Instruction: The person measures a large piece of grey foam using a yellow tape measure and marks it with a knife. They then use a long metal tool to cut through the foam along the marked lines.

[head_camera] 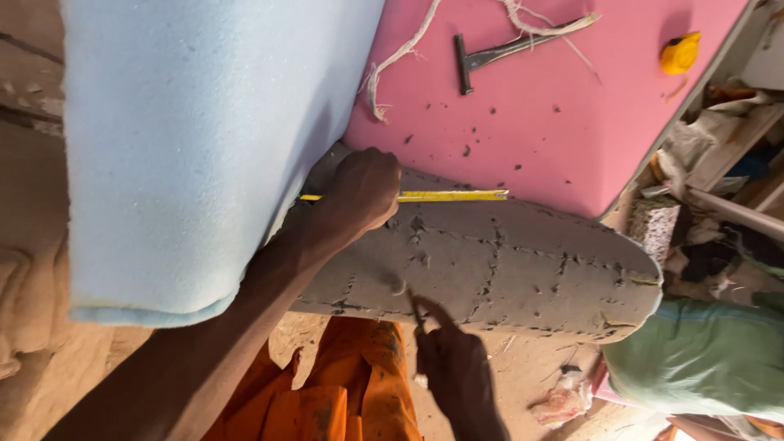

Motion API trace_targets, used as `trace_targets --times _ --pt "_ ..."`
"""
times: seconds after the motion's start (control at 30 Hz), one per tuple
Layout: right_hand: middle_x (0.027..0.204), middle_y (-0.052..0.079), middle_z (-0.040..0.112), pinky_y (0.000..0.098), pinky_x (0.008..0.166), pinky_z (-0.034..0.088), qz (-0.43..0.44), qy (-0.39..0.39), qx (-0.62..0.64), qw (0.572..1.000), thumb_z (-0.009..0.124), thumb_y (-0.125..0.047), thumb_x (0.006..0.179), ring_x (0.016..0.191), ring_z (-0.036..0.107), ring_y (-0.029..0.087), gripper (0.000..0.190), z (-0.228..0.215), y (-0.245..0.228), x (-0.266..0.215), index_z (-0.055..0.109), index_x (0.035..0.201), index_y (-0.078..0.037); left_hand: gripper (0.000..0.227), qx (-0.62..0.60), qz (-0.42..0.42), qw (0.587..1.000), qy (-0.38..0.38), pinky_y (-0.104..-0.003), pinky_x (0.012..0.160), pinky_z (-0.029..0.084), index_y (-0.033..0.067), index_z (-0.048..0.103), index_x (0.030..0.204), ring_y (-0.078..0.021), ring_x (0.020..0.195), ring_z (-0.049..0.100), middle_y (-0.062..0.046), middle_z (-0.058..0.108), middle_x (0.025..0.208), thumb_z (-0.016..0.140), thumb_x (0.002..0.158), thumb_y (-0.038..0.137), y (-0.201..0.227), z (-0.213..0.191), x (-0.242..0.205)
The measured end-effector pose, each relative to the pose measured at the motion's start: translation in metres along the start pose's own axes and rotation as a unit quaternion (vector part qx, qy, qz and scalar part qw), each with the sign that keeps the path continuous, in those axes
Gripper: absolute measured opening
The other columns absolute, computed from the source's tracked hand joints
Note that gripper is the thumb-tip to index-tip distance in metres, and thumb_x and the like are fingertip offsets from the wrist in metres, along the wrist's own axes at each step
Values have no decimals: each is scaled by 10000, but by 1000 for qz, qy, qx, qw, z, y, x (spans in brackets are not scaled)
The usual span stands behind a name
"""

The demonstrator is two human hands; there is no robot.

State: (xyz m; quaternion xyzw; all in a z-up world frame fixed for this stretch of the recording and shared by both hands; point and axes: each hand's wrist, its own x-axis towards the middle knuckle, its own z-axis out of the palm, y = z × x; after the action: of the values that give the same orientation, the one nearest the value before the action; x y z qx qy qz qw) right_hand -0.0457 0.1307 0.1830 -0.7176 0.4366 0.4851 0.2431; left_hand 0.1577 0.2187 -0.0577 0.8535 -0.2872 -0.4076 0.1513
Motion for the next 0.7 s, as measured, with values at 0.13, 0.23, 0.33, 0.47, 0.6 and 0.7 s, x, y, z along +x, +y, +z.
trace_targets --times 0.13,0.23,0.33,0.47,0.6,0.7 --pt "670 -30 880 379 639 636 -9 58 121 991 692 -391 1143 527 736 152 567 -15 -10 -8 826 1692 -446 141 -66 4 997 50 -620 875 726 119 949 1011 -431 921 899 -176 914 942 858 937 42 17 -25 -43" --pt "650 23 820 383 574 578 -4 93 207 974 682 -391 1163 522 647 160 562 -15 -4 -22 846 1693 -306 182 -150 -44 988 9 -569 803 665 191 927 942 -441 872 898 -163 892 849 839 851 61 22 -27 -87" --pt "654 28 778 388 582 507 17 111 226 968 715 -376 1197 534 622 162 441 -11 1 -25 905 1584 -284 105 -135 21 984 114 -661 775 609 166 878 898 -456 826 809 -127 835 811 805 936 102 7 -19 -129" --pt "683 34 800 387 557 541 16 142 238 961 744 -379 1211 551 657 163 347 -12 9 -15 972 1428 -233 139 -212 -45 972 89 -398 651 761 108 891 992 -208 680 872 -110 927 889 873 1100 23 -6 -31 -188" --pt "653 41 524 383 535 381 -26 147 327 933 793 -353 1243 575 452 168 304 -4 13 -3 908 1106 -108 74 -280 -178 943 -23 -249 550 705 154 891 1215 -91 706 861 -82 985 1129 821 1214 180 3 -26 -223" --pt "657 10 493 370 594 370 -58 140 309 939 787 -405 1212 606 468 150 364 6 9 -3 1011 1134 -129 119 -410 -189 892 -1 -283 503 611 126 889 1190 -93 633 762 -71 974 1085 775 1224 130 38 10 -238"
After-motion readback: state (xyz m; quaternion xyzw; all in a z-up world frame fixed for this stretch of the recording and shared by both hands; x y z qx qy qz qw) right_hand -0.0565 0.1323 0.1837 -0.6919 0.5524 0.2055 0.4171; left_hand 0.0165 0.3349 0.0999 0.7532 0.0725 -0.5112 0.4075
